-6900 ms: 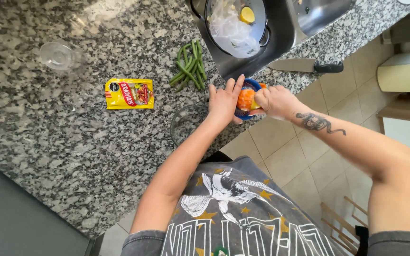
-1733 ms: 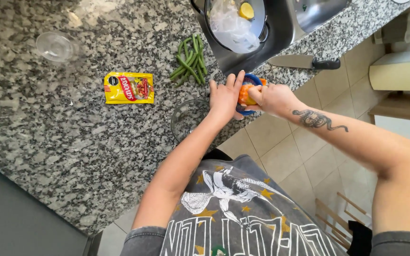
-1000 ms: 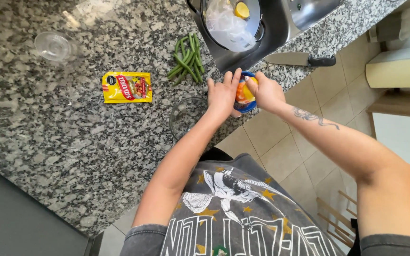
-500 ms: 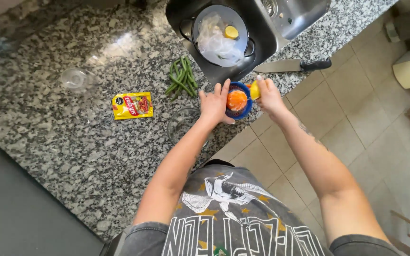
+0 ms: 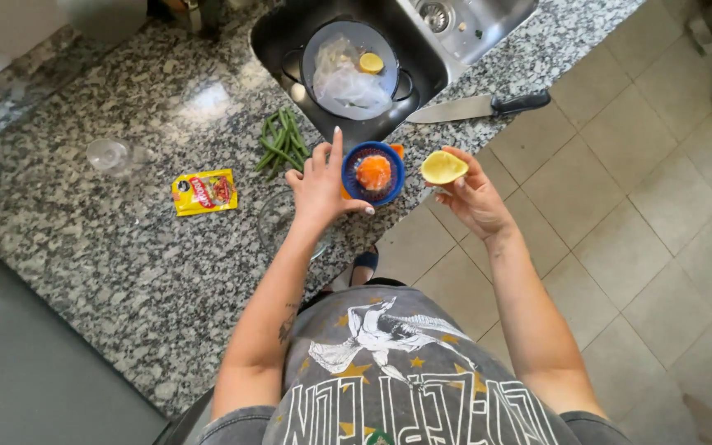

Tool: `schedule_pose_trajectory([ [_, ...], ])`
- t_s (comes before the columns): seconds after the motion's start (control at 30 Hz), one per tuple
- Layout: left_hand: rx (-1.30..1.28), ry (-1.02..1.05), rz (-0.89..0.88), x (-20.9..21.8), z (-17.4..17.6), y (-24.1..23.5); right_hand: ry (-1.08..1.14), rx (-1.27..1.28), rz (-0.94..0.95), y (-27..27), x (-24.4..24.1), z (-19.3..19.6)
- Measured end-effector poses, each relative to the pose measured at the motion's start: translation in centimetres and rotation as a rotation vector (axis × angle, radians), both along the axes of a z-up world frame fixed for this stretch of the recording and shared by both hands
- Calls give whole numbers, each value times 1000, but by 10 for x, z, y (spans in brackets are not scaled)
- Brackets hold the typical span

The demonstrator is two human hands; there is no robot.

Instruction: The person squeezes a lemon using a manual juicer over a glass bowl. They then retrieve a whisk from a drawer and use it to stir the contents of the bowl. Finally, they open a yellow packet and pour its contents into the bowl, continuing to whisk the mixture.

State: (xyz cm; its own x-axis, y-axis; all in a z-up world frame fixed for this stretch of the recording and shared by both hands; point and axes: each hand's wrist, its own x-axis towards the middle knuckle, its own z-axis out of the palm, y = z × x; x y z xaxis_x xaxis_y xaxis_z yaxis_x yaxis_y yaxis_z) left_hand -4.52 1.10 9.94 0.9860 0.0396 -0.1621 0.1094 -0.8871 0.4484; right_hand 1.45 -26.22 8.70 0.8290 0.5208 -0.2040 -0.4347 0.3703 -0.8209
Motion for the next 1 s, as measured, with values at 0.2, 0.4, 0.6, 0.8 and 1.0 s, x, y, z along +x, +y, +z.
schedule_pose_trajectory([
  [0.2, -214, -226, 413, -76, 22, 46, 118, -388, -200, -7, 43, -44],
  [0.4, -313, -205, 787, -162, 3, 73, 2, -517, -195, 56, 88, 3],
  [0.6, -508, -203, 1008, -218, -25, 66, -96, -766, -72, 36, 35, -44],
  [0.8, -571, -32, 975, -217, -42, 58, 273, -720, 155, 63, -58, -54],
  [1.0, -587, -47, 843, -198, -12, 55, 533, -402, 33, 116, -72, -53],
])
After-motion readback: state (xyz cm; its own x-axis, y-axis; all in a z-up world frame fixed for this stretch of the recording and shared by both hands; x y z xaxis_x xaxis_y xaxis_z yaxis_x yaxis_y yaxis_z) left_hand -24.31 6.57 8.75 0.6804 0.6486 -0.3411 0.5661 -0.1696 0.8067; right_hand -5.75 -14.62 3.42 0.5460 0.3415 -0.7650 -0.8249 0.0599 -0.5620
